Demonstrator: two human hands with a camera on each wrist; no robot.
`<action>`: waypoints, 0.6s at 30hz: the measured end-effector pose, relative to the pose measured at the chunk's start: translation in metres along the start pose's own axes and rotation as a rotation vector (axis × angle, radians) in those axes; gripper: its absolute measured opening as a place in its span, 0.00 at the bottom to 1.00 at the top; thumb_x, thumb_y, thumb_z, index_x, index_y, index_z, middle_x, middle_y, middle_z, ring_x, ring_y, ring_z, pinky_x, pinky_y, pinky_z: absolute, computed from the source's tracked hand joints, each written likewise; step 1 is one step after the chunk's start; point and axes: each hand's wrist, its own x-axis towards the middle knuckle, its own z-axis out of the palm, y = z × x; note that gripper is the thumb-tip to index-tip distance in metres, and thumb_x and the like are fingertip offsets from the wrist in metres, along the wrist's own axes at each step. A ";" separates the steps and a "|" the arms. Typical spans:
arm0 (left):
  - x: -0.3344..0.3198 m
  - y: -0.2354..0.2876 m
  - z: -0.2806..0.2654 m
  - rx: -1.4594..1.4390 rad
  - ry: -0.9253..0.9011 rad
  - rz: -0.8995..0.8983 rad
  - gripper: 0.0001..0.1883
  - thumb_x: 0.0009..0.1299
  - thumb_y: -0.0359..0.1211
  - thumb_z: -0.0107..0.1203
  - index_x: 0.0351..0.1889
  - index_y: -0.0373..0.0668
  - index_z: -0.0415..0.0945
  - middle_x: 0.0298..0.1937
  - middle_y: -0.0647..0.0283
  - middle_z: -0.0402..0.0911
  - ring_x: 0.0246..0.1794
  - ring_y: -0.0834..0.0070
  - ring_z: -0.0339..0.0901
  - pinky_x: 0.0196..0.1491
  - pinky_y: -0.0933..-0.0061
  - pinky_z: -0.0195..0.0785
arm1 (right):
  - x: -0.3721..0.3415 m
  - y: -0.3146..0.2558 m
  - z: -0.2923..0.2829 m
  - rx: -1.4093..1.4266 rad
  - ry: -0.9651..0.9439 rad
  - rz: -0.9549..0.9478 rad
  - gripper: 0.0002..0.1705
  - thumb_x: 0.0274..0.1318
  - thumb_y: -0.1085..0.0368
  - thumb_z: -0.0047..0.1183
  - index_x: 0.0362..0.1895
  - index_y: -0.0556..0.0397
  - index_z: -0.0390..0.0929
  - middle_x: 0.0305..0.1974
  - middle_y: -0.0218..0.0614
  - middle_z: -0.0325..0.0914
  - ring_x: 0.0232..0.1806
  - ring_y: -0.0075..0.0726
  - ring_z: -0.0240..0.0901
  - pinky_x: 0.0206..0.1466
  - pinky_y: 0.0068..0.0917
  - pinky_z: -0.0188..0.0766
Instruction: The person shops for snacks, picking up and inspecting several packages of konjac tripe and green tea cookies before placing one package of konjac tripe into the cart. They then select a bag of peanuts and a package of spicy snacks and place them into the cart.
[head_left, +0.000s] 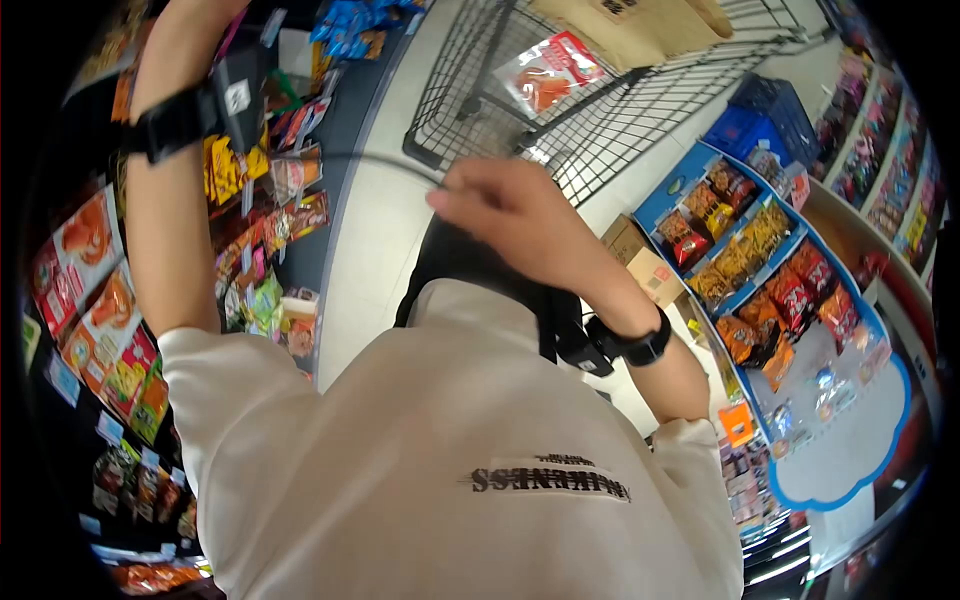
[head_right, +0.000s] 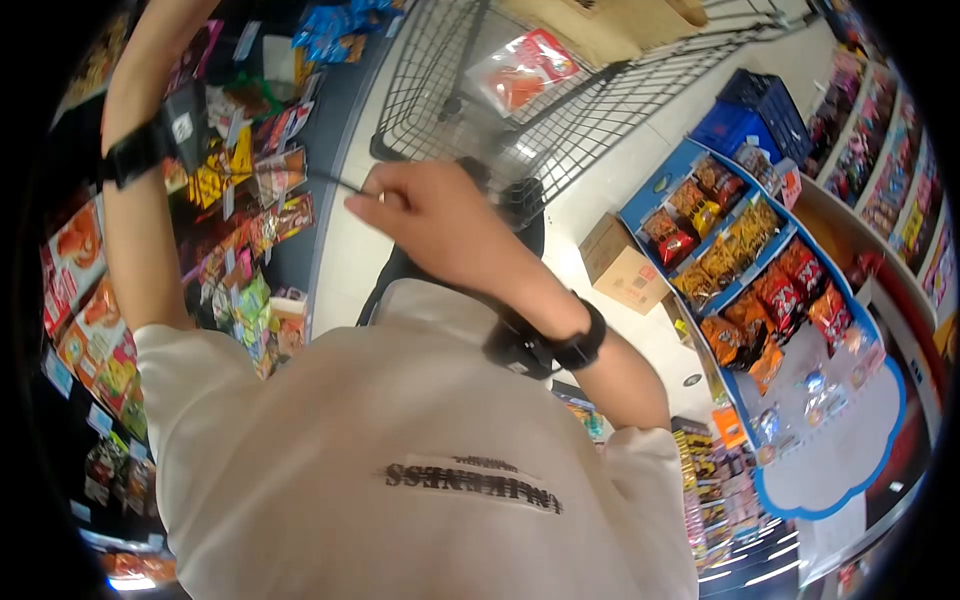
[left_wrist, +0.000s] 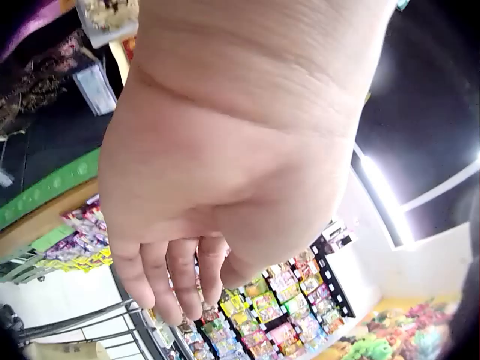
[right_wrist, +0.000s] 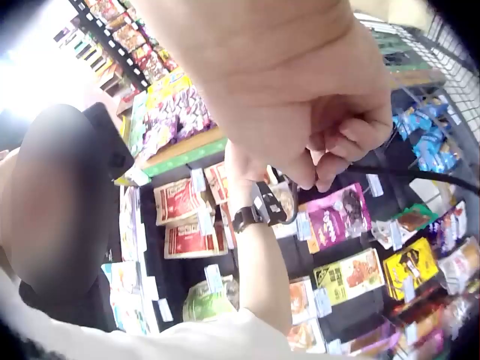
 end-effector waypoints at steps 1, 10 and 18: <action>-0.024 0.002 -0.011 -0.065 0.023 -0.004 0.17 0.77 0.39 0.45 0.53 0.37 0.74 0.50 0.60 0.80 0.50 0.74 0.77 0.55 0.75 0.69 | -0.004 -0.006 0.008 -0.068 -0.061 -0.030 0.16 0.64 0.57 0.53 0.28 0.56 0.74 0.17 0.28 0.63 0.20 0.19 0.56 0.23 0.23 0.55; -0.213 0.026 -0.062 -0.005 0.271 -0.202 0.17 0.77 0.42 0.45 0.53 0.40 0.74 0.49 0.61 0.80 0.50 0.75 0.76 0.52 0.75 0.68 | -0.026 -0.001 0.097 -0.245 -0.669 -0.125 0.11 0.59 0.66 0.53 0.44 0.56 0.77 0.26 0.43 0.78 0.28 0.46 0.76 0.33 0.38 0.69; -0.335 0.084 0.009 0.208 0.258 -0.317 0.12 0.68 0.28 0.51 0.49 0.37 0.75 0.49 0.54 0.79 0.52 0.64 0.76 0.56 0.69 0.66 | -0.026 0.061 0.163 -0.880 -0.838 -0.114 0.14 0.58 0.55 0.51 0.36 0.52 0.77 0.28 0.44 0.79 0.31 0.51 0.77 0.35 0.43 0.71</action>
